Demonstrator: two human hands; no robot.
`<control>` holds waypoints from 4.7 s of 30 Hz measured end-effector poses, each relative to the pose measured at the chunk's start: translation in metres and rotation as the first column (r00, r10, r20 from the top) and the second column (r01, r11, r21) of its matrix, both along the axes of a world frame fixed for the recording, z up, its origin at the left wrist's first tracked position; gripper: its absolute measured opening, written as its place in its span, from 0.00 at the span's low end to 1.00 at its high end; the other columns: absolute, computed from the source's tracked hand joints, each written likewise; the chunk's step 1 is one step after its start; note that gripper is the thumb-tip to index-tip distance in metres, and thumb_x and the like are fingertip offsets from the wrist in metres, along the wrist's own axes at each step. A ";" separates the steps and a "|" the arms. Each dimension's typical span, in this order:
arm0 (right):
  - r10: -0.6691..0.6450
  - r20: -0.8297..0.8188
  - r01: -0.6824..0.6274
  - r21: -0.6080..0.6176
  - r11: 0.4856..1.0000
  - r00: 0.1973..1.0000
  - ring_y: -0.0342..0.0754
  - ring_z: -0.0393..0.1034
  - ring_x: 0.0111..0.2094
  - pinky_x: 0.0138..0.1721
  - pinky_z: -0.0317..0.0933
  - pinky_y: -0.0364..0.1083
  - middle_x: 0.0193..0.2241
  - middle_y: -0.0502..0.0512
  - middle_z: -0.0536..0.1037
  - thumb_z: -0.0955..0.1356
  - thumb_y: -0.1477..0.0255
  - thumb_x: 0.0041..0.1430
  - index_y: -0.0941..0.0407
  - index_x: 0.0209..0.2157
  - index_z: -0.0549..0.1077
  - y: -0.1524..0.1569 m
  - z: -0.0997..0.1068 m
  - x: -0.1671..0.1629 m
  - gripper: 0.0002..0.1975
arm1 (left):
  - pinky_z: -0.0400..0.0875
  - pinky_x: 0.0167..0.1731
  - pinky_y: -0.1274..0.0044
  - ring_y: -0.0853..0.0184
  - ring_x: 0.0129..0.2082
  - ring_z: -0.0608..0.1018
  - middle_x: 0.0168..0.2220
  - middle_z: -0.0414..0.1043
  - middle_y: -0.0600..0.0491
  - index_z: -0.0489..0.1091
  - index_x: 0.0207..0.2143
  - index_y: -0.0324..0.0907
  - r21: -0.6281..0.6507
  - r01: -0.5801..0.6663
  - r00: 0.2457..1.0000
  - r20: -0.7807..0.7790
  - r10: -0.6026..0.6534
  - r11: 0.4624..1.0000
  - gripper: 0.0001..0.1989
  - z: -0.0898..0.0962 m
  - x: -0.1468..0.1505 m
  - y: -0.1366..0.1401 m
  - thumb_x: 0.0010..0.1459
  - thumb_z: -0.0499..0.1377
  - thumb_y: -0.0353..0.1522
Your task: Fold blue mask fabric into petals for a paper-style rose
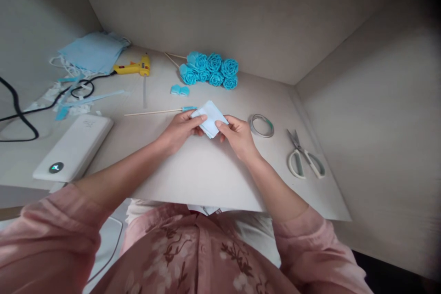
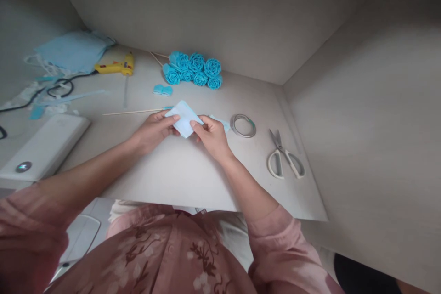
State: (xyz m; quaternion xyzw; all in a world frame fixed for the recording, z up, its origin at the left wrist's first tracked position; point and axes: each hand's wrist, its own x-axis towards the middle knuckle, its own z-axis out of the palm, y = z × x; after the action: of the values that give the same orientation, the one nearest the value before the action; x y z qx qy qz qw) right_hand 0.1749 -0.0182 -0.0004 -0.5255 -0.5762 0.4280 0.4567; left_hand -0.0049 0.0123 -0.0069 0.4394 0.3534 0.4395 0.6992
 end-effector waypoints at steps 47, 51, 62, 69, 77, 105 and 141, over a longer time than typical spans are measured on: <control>0.147 -0.171 -0.140 0.056 0.989 0.974 0.40 0.69 0.23 0.29 0.67 0.43 0.22 0.46 0.74 0.70 0.63 0.56 0.55 0.39 0.75 0.001 0.001 0.003 0.12 | 0.66 0.26 0.78 0.70 0.24 0.71 0.24 0.71 0.53 0.76 0.30 0.39 -0.012 -0.025 0.998 0.049 0.025 1.000 0.07 0.013 -0.008 0.003 0.45 0.62 0.28; 0.148 -0.220 -0.147 0.018 0.989 0.964 0.42 0.73 0.26 0.30 0.69 0.44 0.26 0.49 0.77 0.68 0.63 0.57 0.54 0.45 0.76 0.000 0.004 0.004 0.16 | 0.66 0.26 0.77 0.69 0.24 0.72 0.23 0.70 0.53 0.74 0.25 0.39 -0.013 -0.036 0.998 0.044 0.037 0.999 0.02 0.015 -0.009 0.004 0.45 0.61 0.27; 0.163 -0.122 -0.170 -0.052 0.984 0.979 0.41 0.66 0.22 0.25 0.64 0.42 0.21 0.45 0.71 0.72 0.53 0.53 0.54 0.52 0.74 -0.002 0.007 0.001 0.29 | 0.65 0.29 0.78 0.70 0.26 0.73 0.26 0.72 0.55 0.77 0.32 0.41 0.094 0.043 0.997 -0.071 -0.036 0.995 0.07 0.002 -0.006 0.002 0.48 0.63 0.31; 0.133 -0.155 -0.144 -0.060 0.988 0.979 0.39 0.64 0.20 0.24 0.61 0.42 0.20 0.45 0.72 0.72 0.55 0.54 0.55 0.52 0.74 -0.001 0.007 0.002 0.28 | 0.69 0.28 0.77 0.68 0.30 0.75 0.30 0.72 0.53 0.73 0.48 0.41 -0.015 0.042 0.998 0.038 -0.041 0.999 0.18 0.009 -0.004 0.001 0.57 0.61 0.40; 0.052 -0.292 -0.101 -0.154 0.983 0.955 0.38 0.61 0.17 0.15 0.54 0.39 0.18 0.44 0.69 0.72 0.57 0.55 0.54 0.56 0.71 -0.001 0.010 0.002 0.29 | 0.70 0.27 0.77 0.68 0.30 0.75 0.36 0.74 0.50 0.70 0.52 0.40 -0.063 0.179 0.977 0.132 -0.170 0.982 0.27 0.004 -0.001 -0.001 0.53 0.66 0.45; -0.008 0.161 -0.030 0.226 0.974 0.987 0.45 0.68 0.36 0.34 0.63 0.44 0.36 0.53 0.75 0.69 0.63 0.57 0.54 0.43 0.76 -0.001 -0.002 -0.004 0.14 | 0.65 0.37 0.77 0.71 0.33 0.72 0.31 0.70 0.56 0.67 0.33 0.40 0.258 0.006 0.996 -0.089 0.017 0.966 0.16 -0.005 0.001 0.005 0.47 0.68 0.37; -0.108 0.032 0.097 0.240 0.966 0.994 0.44 0.64 0.31 0.31 0.61 0.44 0.31 0.51 0.70 0.70 0.57 0.58 0.51 0.43 0.76 -0.003 0.012 0.002 0.16 | 0.61 0.30 0.78 0.72 0.28 0.67 0.34 0.68 0.55 0.69 0.52 0.41 0.377 0.099 0.912 -0.404 0.068 0.921 0.27 -0.007 0.001 0.003 0.46 0.63 0.30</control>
State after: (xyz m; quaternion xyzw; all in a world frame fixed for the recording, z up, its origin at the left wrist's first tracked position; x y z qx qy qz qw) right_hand 0.1767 -0.0215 0.0118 -0.5056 -0.6056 0.3195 0.5249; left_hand -0.0039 0.0152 -0.0138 0.6547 0.3936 0.3933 0.5116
